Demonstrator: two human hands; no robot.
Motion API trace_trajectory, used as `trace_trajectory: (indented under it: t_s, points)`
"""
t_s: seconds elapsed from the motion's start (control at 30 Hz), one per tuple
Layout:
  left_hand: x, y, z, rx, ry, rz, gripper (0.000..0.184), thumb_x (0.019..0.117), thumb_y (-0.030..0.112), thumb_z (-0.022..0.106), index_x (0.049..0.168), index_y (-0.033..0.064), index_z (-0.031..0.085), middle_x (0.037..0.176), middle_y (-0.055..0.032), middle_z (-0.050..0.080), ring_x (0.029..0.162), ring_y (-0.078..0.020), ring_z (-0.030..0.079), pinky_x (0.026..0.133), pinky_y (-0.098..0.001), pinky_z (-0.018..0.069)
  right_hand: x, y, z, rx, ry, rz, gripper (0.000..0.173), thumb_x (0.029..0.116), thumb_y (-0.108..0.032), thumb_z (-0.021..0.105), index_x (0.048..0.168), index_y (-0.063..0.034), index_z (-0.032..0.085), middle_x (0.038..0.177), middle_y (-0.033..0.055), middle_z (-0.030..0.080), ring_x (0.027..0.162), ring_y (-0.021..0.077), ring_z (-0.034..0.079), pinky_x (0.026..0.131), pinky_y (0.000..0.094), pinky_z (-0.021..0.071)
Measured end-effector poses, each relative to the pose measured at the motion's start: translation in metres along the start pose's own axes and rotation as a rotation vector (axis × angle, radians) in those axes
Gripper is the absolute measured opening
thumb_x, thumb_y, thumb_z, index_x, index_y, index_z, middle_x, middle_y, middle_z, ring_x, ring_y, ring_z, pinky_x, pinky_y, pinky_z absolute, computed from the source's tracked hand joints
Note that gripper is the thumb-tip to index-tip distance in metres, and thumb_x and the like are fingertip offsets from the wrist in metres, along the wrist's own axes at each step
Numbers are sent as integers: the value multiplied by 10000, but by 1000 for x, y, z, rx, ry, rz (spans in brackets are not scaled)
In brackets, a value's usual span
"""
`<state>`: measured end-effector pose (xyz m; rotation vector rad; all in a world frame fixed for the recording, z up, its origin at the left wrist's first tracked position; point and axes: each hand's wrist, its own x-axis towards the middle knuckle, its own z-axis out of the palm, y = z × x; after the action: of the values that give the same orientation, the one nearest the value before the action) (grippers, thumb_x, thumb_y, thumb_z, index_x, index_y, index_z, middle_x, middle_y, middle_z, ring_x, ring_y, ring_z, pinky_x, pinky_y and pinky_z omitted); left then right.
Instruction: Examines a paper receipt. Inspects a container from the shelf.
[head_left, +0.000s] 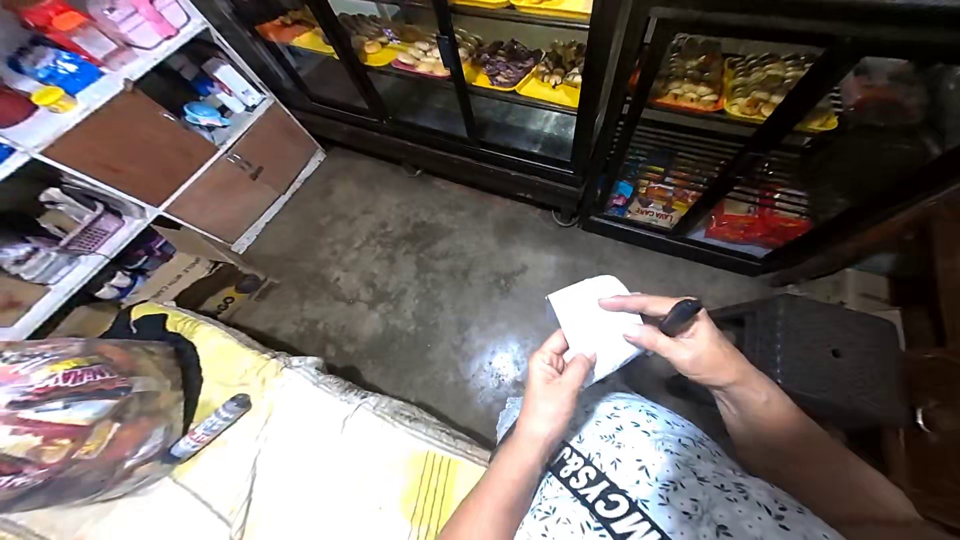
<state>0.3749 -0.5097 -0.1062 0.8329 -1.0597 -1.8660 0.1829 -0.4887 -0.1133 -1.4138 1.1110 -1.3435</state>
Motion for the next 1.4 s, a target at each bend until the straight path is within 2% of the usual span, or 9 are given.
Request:
trace_trajectory:
  t_s: [0.17, 0.27, 0.43, 0.8, 0.93, 1.17, 1.3, 1.33, 1.4]
  points:
    - [1, -2, -1, -3, 2, 9, 218, 976, -68, 477, 1170, -55, 577, 973, 1, 729, 897, -42, 698, 864, -249, 578, -1, 0, 0, 6, 6, 11, 293, 953, -129, 645, 1218, -23, 711, 1141, -68, 731, 866, -64, 634, 769, 137, 535]
    - [2, -2, 0, 7, 13, 5, 202, 985, -58, 468, 1154, -49, 579, 955, 6, 729, 882, -40, 699, 854, -246, 580, -1, 2, -1, 6, 3, 1, 294, 956, -129, 643, 1220, -18, 710, 1165, -55, 731, 916, -47, 652, 811, 151, 547]
    - [3, -2, 1, 26, 16, -12, 211, 992, -50, 465, 1177, -56, 568, 970, 3, 723, 888, -41, 696, 854, -248, 579, 0, 1, -2, 14, 8, 0, 281, 956, -122, 644, 1218, -53, 719, 1152, -85, 735, 926, -51, 654, 825, 153, 547]
    - [7, -4, 0, 7, 26, 6, 208, 1011, -25, 432, 1138, -36, 596, 959, 6, 723, 889, -53, 699, 858, -266, 585, 2, 3, -3, 21, 8, 1, 279, 957, -125, 651, 1213, -41, 721, 1168, -64, 735, 975, -21, 669, 862, 172, 557]
    - [7, -4, -2, 25, 17, 9, 213, 1025, -6, 422, 1139, -43, 599, 957, -1, 723, 893, -58, 700, 861, -273, 586, 2, 3, -3, 8, 8, 1, 282, 958, -130, 647, 1215, -39, 719, 1144, -78, 734, 916, -54, 648, 808, 145, 543]
    - [4, -5, -3, 43, 33, 2, 216, 1029, 20, 420, 1118, -31, 611, 942, 7, 720, 880, -52, 694, 848, -272, 585, -3, 4, -2, -23, 7, 12, 290, 954, -138, 644, 1214, -33, 719, 1151, -71, 732, 908, -63, 643, 804, 145, 542]
    - [6, 2, -1, 109, 72, -15, 225, 1035, 48, 439, 1121, -32, 632, 919, 21, 707, 843, -18, 673, 814, -237, 570, 2, 4, 2, -60, 58, 3, 279, 937, -232, 679, 1189, -139, 755, 1147, -122, 745, 960, -61, 673, 850, 144, 556]
    - [8, 3, -2, 110, 69, -5, 226, 1033, 47, 439, 1122, -35, 630, 916, 21, 699, 836, -13, 662, 809, -233, 561, 4, 6, 3, -48, 66, -9, 272, 929, -221, 682, 1180, -149, 761, 1140, -128, 749, 940, -61, 678, 834, 143, 560]
    - [8, 4, -1, 123, 71, -3, 229, 1032, 47, 437, 1131, -45, 622, 905, 19, 684, 825, -10, 647, 806, -238, 551, 7, 3, 4, -9, 60, -3, 282, 906, -98, 654, 1171, -79, 749, 1119, -113, 754, 892, -69, 675, 812, 145, 559]
